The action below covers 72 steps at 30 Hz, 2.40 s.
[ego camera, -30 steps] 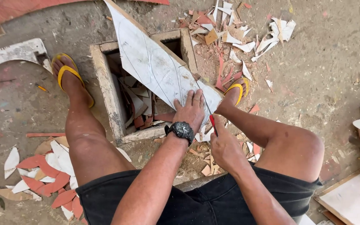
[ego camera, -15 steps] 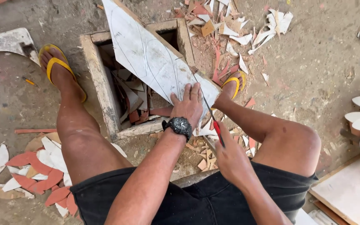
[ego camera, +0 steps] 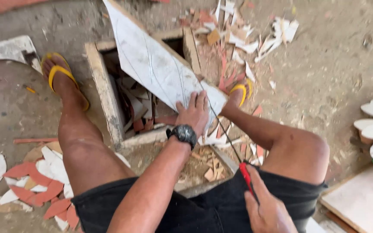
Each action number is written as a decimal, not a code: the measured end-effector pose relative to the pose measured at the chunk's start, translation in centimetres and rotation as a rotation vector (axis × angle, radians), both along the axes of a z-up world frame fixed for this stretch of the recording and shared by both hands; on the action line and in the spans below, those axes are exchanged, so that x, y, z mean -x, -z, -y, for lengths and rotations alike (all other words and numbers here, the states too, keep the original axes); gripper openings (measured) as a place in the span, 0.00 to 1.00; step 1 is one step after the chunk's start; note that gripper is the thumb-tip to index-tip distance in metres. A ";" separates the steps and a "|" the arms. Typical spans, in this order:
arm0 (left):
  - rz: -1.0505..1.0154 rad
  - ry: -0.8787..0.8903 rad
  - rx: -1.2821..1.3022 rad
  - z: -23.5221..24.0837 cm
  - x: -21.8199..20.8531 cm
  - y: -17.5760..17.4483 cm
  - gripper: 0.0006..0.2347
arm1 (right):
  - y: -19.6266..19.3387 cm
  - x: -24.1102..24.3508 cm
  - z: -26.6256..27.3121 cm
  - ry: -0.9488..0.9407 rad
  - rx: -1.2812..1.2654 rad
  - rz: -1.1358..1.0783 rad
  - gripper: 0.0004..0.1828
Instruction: The person is using a utility knife to cut out a specific shape from a white sheet of material, following a pre-drawn outline.
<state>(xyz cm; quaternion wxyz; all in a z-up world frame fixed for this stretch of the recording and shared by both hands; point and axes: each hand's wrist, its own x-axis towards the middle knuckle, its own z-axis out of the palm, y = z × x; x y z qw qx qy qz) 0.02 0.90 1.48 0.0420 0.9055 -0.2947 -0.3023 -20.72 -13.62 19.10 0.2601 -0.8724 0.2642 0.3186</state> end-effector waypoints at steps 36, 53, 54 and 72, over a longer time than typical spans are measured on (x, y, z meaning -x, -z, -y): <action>0.358 -0.067 0.172 1.2 2.1 5.6 0.21 | 3.0 -14.2 -5.8 -0.062 -0.022 -0.155 0.36; 0.083 -0.020 -0.016 0.9 0.4 1.3 0.28 | 1.9 -13.7 -6.3 0.053 -0.112 -0.150 0.36; 0.070 -0.001 -0.018 0.9 0.3 1.2 0.30 | 1.9 -13.7 -6.0 0.035 -0.106 -0.139 0.35; 0.174 -0.104 0.002 2.4 1.5 4.2 0.25 | -1.4 -8.2 -5.9 0.065 -0.046 -0.110 0.36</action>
